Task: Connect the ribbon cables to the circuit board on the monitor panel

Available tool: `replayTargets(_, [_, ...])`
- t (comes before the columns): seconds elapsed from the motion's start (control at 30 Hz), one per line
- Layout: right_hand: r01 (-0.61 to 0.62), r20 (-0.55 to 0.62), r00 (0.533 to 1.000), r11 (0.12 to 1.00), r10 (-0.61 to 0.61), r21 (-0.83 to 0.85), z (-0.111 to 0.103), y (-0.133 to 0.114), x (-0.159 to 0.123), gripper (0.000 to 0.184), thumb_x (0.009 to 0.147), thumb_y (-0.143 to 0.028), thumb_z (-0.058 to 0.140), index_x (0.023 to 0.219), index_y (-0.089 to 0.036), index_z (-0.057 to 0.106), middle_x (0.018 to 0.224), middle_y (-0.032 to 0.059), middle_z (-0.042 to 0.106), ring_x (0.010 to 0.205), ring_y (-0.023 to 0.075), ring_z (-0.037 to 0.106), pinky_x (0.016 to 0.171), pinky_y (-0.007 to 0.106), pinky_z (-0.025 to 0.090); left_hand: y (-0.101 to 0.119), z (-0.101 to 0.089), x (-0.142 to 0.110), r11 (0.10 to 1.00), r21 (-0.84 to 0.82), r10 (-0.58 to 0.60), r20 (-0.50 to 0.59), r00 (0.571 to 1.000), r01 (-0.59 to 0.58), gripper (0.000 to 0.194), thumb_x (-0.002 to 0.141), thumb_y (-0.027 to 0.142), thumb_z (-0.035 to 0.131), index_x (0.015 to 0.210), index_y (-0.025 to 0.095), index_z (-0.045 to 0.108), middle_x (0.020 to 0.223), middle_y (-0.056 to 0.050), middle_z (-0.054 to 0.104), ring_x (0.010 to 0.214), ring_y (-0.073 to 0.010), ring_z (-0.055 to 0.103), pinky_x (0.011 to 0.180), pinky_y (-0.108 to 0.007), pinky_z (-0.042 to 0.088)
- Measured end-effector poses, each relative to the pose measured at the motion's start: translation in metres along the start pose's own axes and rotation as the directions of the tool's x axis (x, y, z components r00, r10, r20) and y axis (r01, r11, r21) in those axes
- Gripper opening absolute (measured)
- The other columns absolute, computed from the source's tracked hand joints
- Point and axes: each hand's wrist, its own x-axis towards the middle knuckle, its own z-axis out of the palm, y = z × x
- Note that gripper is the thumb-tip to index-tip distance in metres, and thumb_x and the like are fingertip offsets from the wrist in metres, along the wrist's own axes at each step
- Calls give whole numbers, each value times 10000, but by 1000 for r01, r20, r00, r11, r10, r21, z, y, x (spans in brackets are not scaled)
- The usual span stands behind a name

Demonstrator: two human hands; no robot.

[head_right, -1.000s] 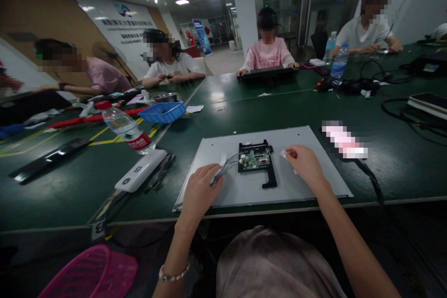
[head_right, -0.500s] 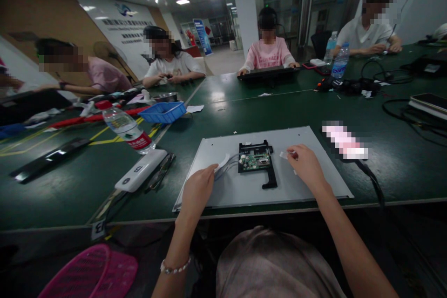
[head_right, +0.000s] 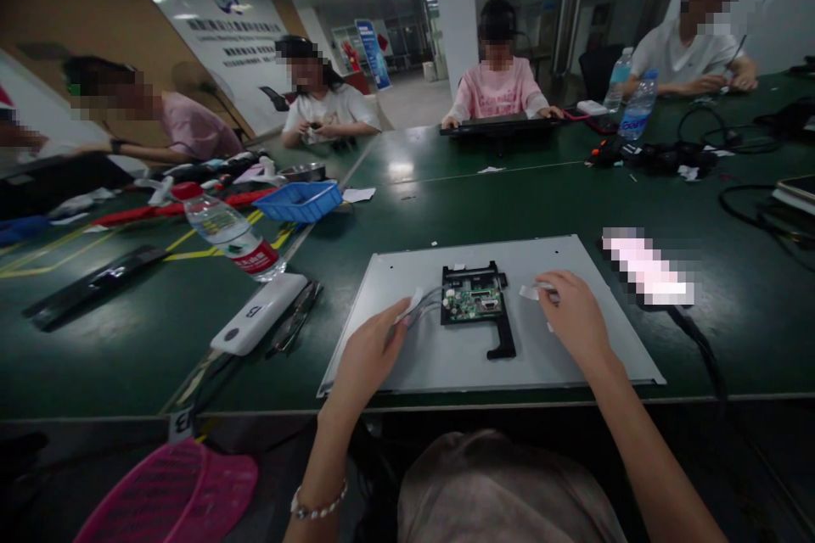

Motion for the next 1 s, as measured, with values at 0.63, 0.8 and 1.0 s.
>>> replayTargets(0.63, [106,-3,994,986,-107,-132,4,-14,11,272,860,-263,469,1053,-172,640,1127,113,617,1075,256,546,977,448,423,36,13,2,964,226,-100,-179,979,140,409,938,339,421,1305,166,470,1425,-140,430,1356,-293,332,1089,-555,256])
replayTargets(0.8, [313,179,940,941,-289,-128,8,-48,40,320,875,-243,471,1146,-163,621,1184,121,602,1164,260,502,1020,444,391,75,29,10,992,129,21,-65,998,-12,452,934,350,428,1345,159,422,1439,-120,413,1364,-261,319,1101,-519,281])
replayTargets(1.0, [450,419,829,887,-372,-104,40,-88,81,281,895,-194,458,1094,-168,655,1109,119,649,1097,220,557,966,356,415,94,49,16,995,76,71,-25,997,-69,496,910,342,468,1367,166,389,1485,-119,332,1385,-280,264,1090,-538,292])
